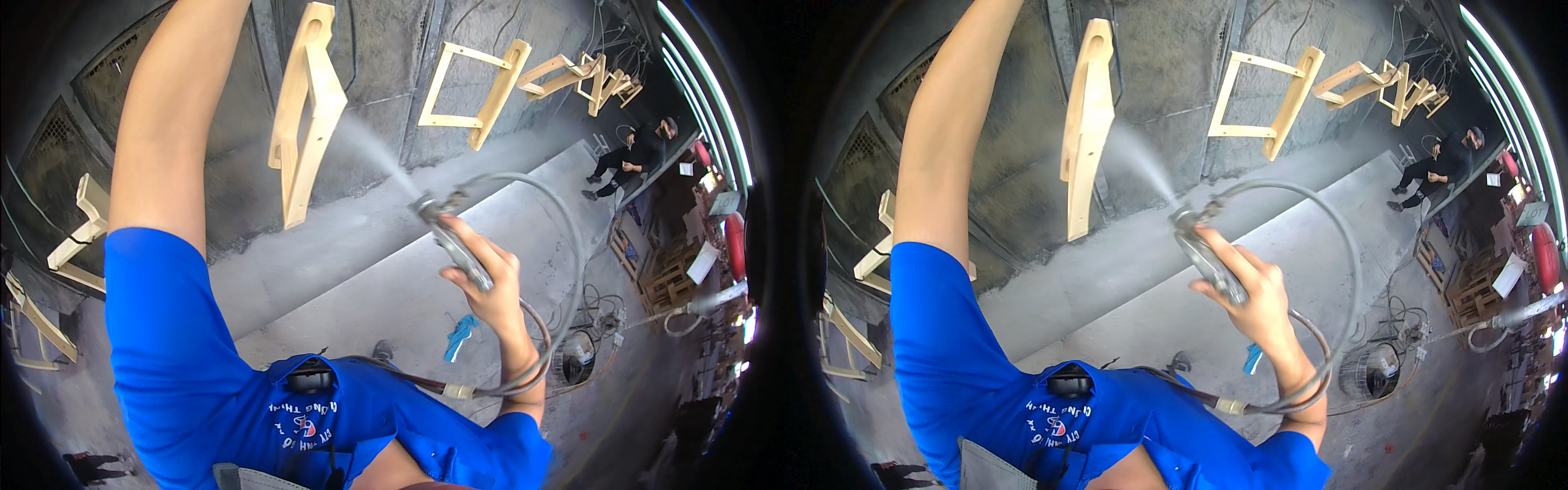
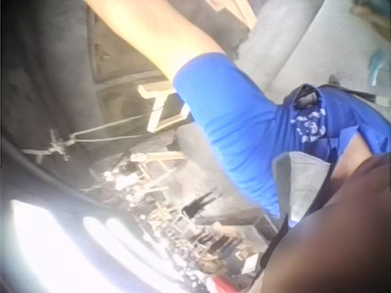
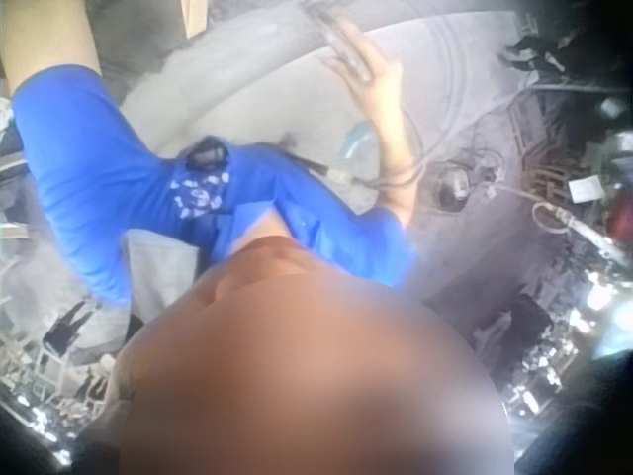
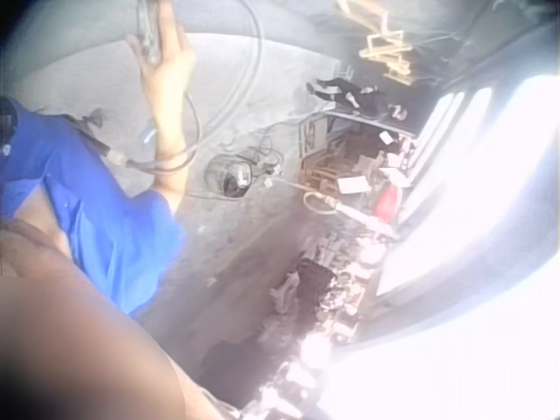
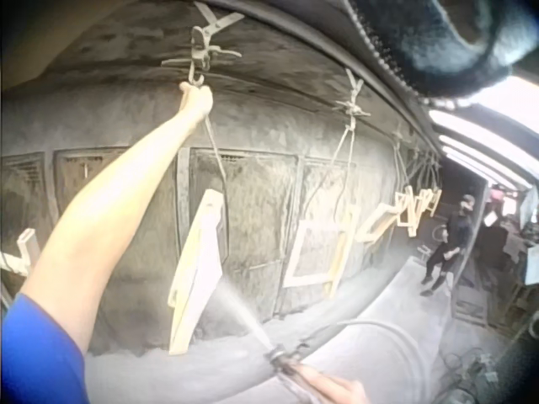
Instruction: The person uses a spray gun to apply a white finish to hanging wooden chair frames. They rotate each frame to coat all sides, then move to the next frame in the line and repeat the process.
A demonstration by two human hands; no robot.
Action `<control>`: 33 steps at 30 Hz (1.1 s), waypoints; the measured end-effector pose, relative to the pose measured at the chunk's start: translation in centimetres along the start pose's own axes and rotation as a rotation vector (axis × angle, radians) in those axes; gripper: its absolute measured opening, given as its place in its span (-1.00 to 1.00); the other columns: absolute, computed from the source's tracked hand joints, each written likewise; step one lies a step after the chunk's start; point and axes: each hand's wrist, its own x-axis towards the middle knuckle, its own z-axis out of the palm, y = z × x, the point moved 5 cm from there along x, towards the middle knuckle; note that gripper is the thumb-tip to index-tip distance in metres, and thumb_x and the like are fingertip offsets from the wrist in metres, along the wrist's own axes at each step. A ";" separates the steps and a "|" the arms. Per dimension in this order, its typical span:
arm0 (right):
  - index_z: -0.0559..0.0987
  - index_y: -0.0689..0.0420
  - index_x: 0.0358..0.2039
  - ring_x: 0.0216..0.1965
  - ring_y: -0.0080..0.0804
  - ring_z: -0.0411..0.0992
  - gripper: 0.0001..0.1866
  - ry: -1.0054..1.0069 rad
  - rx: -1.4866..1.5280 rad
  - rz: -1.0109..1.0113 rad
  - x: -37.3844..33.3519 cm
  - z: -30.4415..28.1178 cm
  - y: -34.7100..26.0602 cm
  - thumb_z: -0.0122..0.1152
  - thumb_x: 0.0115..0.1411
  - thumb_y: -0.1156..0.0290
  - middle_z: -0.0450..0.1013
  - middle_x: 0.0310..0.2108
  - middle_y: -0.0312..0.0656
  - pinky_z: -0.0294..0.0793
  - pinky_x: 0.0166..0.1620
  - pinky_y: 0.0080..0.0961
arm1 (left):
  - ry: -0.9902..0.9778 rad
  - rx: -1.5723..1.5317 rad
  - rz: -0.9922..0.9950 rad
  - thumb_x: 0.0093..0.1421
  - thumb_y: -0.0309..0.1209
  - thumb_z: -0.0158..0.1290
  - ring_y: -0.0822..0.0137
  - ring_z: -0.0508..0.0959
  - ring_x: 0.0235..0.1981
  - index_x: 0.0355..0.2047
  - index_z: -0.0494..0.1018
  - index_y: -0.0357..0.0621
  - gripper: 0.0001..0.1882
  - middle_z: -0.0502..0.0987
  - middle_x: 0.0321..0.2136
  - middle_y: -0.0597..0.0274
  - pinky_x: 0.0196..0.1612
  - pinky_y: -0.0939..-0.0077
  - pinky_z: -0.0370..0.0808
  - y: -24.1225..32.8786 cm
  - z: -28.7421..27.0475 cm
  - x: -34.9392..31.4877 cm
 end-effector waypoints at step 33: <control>0.47 0.44 0.19 -0.67 -0.75 0.22 -0.05 0.012 0.709 0.310 -14.1 26.1 -18.2 0.16 0.29 -0.34 0.49 -0.54 -0.19 0.12 -0.59 -0.70 | 0.060 -0.072 -0.517 0.07 -0.24 0.47 0.20 0.59 0.01 0.24 0.31 -0.33 -0.16 0.59 0.00 0.02 0.10 0.33 0.51 -25.0 -67.8 -47.2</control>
